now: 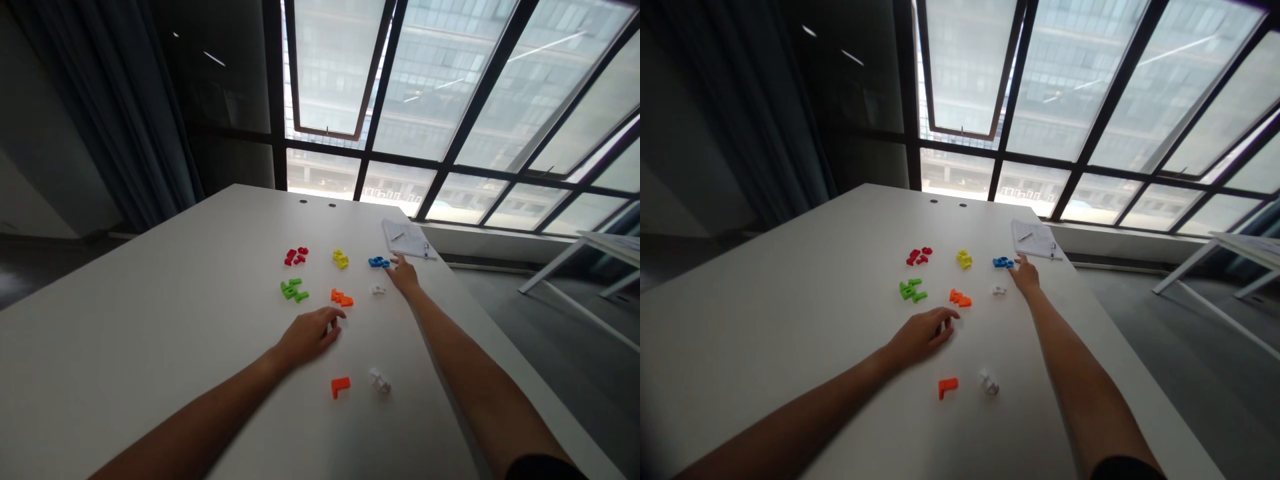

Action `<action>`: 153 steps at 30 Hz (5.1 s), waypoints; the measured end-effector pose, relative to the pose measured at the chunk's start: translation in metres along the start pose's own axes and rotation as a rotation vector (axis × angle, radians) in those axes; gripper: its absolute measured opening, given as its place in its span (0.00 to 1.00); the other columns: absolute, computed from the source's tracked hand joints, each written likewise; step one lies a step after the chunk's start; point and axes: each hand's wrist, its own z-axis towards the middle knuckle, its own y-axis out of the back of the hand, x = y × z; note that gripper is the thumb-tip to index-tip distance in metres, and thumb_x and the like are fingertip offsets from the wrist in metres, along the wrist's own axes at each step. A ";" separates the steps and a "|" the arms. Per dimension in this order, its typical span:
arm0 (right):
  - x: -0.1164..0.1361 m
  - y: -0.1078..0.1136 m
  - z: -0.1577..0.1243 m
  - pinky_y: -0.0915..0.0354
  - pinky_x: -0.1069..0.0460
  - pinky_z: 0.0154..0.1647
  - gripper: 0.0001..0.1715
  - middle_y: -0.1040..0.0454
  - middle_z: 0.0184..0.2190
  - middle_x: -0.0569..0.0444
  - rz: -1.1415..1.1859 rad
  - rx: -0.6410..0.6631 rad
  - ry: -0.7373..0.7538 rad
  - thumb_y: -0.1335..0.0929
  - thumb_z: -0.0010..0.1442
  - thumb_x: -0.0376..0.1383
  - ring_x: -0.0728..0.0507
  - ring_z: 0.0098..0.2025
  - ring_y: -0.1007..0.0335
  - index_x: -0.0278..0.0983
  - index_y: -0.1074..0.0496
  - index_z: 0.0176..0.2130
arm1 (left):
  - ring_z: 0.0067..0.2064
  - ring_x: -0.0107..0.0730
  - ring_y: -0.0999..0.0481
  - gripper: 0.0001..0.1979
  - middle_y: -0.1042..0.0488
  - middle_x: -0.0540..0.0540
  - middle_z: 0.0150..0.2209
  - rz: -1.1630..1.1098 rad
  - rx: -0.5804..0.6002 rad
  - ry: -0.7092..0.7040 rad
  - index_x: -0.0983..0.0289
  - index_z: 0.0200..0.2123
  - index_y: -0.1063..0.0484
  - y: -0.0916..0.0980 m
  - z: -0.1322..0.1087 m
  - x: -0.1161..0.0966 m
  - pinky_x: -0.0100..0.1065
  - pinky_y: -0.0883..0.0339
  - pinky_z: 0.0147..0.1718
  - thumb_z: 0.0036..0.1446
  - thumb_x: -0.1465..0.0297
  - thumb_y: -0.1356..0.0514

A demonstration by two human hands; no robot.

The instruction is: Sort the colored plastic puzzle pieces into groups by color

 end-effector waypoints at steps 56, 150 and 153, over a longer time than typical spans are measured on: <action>0.099 0.026 -0.207 0.32 0.43 0.48 0.13 0.24 0.41 0.48 0.333 0.009 0.679 0.29 0.67 0.40 0.38 0.43 0.28 0.40 0.30 0.50 | 0.32 0.28 0.26 0.13 0.22 0.51 0.42 -0.185 0.023 0.069 0.59 0.48 0.27 0.003 0.004 -0.002 0.31 0.32 0.34 0.63 0.61 0.38; 0.077 0.006 -0.146 0.35 0.50 0.39 0.05 0.23 0.34 0.52 -0.012 -0.022 0.377 0.32 0.65 0.37 0.42 0.33 0.28 0.38 0.27 0.37 | 0.32 0.29 0.24 0.09 0.20 0.47 0.34 -0.014 -0.019 0.020 0.56 0.44 0.23 0.001 -0.004 -0.006 0.30 0.37 0.33 0.65 0.65 0.42; 0.085 -0.003 -0.140 0.35 0.49 0.41 0.04 0.23 0.34 0.52 0.010 0.043 0.419 0.32 0.65 0.37 0.42 0.36 0.27 0.38 0.28 0.38 | 0.32 0.29 0.24 0.09 0.20 0.47 0.34 0.021 -0.012 -0.003 0.56 0.43 0.22 0.001 -0.007 -0.006 0.30 0.38 0.33 0.65 0.66 0.43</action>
